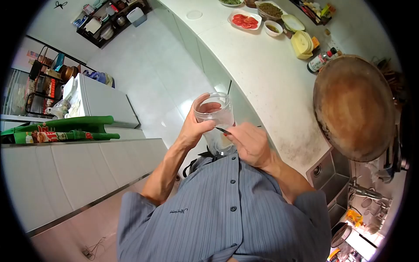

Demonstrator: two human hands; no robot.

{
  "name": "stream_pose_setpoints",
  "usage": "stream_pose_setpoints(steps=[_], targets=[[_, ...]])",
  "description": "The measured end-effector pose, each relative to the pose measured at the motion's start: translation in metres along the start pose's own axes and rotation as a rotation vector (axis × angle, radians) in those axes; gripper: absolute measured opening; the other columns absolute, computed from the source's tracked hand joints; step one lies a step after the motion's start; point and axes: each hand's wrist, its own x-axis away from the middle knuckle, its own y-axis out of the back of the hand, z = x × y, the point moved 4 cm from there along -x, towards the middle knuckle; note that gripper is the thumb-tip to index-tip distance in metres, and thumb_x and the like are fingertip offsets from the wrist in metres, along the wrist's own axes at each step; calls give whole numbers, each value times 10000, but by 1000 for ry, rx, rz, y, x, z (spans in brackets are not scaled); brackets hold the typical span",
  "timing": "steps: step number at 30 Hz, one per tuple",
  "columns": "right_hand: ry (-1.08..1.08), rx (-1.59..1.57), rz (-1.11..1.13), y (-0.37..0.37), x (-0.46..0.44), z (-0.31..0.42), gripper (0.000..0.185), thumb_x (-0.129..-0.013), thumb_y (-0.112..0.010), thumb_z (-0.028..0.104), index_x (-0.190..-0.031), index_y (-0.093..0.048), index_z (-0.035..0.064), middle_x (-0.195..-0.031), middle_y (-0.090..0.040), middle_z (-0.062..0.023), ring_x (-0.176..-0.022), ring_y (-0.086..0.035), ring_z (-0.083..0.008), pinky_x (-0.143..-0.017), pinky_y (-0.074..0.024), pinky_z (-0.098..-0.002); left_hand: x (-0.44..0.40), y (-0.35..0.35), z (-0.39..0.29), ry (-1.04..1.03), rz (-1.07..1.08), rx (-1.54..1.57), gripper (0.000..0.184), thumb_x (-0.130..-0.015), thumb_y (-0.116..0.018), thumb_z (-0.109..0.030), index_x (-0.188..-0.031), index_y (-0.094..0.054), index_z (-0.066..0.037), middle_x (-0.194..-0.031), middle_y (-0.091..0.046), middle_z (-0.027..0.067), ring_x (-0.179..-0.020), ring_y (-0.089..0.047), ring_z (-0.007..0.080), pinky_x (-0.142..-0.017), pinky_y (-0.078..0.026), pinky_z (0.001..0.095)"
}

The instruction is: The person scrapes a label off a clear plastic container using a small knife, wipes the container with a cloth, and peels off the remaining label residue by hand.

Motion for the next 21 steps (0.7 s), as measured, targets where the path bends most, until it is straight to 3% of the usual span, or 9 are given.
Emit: stream_pose_setpoints(steps=[1,3,5,9,11,14,16,19,21], targets=[[115,-86,3,3,2,10,115,-888,-658,3,-997,-692,-13,-848,-662,-161,-744,-669,-340,-652,-543,-423,-1,1,2,-5,19,24,1073,-691,-842,-243,-1597,-301,-45,-1389,-554,211,-1312,-559,322,-1142,-451,459],[18,-37,-33,-2,-3,-20,99,-894,-647,7,-978,-696,-12,-855,-671,-159,-744,-666,-337,-668,-547,-416,2,1,4,-3,38,51,1082,-694,-849,-255,-1601,-296,-51,-1395,-550,211,-1309,-558,321,-1142,-447,464],[-410,-151,13,-7,-10,-52,110,-877,-657,-1,-976,-704,-6,-862,-676,-151,-744,-668,-328,-683,-549,-407,1,-1,1,5,50,72,1093,-697,-861,-265,-1608,-289,-68,-1400,-545,209,-1310,-555,317,-1146,-441,464],[97,57,135,-4,10,-3,119,-874,-647,-5,-982,-697,-6,-853,-683,-138,-744,-678,-314,-677,-550,-393,4,8,2,-16,38,97,1086,-699,-864,-262,-1607,-297,-75,-1407,-538,200,-1315,-550,314,-1149,-437,464],[194,-26,156,2,6,9,143,-855,-654,-7,-990,-698,-3,-851,-683,-140,-738,-679,-327,-656,-550,-379,4,15,5,-31,6,81,1075,-693,-865,-246,-1598,-311,-71,-1403,-537,186,-1315,-552,310,-1152,-439,463],[53,-63,64,6,-3,-6,156,-894,-648,-15,-1044,-691,-12,-845,-692,-116,-720,-683,-263,-636,-545,-351,3,7,-2,-19,1,74,1060,-687,-859,-223,-1590,-325,-70,-1391,-541,168,-1318,-550,303,-1147,-444,456],[-706,-521,-13,-7,-6,-38,170,-934,-692,31,-1095,-680,-24,-834,-688,-80,-738,-675,-162,-648,-543,-311,3,6,-2,-38,21,49,1051,-686,-852,-204,-1588,-328,-70,-1385,-543,163,-1321,-549,300,-1143,-448,455],[-504,-420,34,-4,-16,-32,277,-935,-761,107,-1138,-652,-48,-852,-684,-61,-757,-655,-98,-651,-540,-283,6,1,-7,-71,1,2,1000,-671,-778,-127,-1577,-358,-78,-1395,-550,154,-1322,-557,295,-1142,-461,456],[-576,-493,49,-6,-18,-27,288,-911,-785,105,-1133,-671,-38,-866,-687,-42,-773,-638,-83,-676,-532,-267,10,-4,-11,-80,-22,-23,971,-657,-712,-70,-1570,-384,-88,-1412,-554,150,-1320,-567,292,-1144,-469,460]])
